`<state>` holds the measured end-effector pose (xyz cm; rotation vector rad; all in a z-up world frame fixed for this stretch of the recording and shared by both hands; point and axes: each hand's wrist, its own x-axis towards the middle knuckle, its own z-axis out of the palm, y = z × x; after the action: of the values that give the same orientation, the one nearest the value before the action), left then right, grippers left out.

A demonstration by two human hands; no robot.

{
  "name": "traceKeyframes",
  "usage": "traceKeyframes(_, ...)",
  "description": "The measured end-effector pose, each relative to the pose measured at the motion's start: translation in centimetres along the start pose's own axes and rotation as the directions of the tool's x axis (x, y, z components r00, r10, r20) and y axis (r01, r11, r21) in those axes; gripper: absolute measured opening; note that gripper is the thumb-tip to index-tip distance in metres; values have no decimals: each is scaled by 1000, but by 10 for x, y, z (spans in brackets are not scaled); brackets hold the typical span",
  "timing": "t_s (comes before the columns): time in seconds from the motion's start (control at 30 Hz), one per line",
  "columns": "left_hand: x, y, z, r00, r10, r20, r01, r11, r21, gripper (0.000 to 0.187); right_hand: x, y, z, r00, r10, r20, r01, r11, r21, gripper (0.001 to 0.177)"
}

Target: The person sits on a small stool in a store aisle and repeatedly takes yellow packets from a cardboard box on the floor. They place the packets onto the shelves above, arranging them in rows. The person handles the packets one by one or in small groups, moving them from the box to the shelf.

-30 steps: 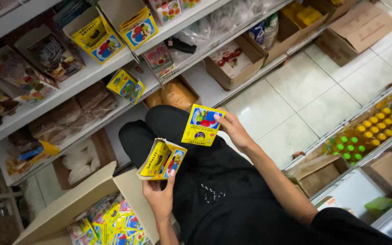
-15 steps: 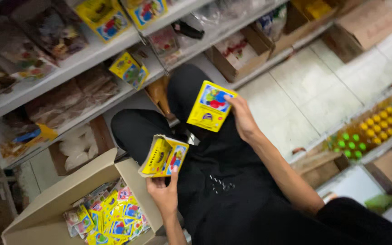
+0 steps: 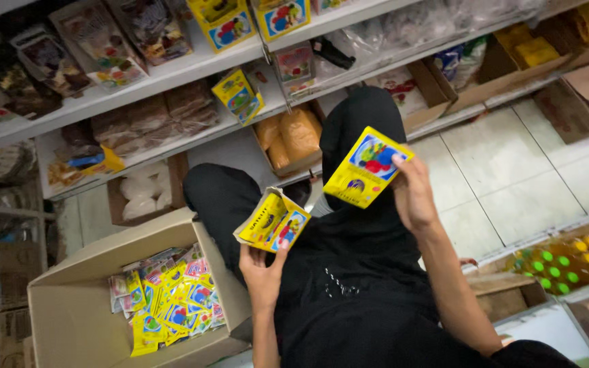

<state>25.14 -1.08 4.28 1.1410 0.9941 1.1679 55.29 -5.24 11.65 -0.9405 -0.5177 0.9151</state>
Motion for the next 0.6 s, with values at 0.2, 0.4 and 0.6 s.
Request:
traceKeyframes(0.2,-7,7,8,999,-12,-43,13,1000,9,62,17,22,21,986,83,142,-83,997,-2,13)
traceKeyframes(0.4,-5,10,19,999,-9,-39,11,998,56,59,26,31,34,965,137,225,-137,990,-16,15)
traceKeyframes(0.6,-6,6,27,997,-37,-60,41,998,53,64,28,38,28,965,161,208,-169,985,19,16)
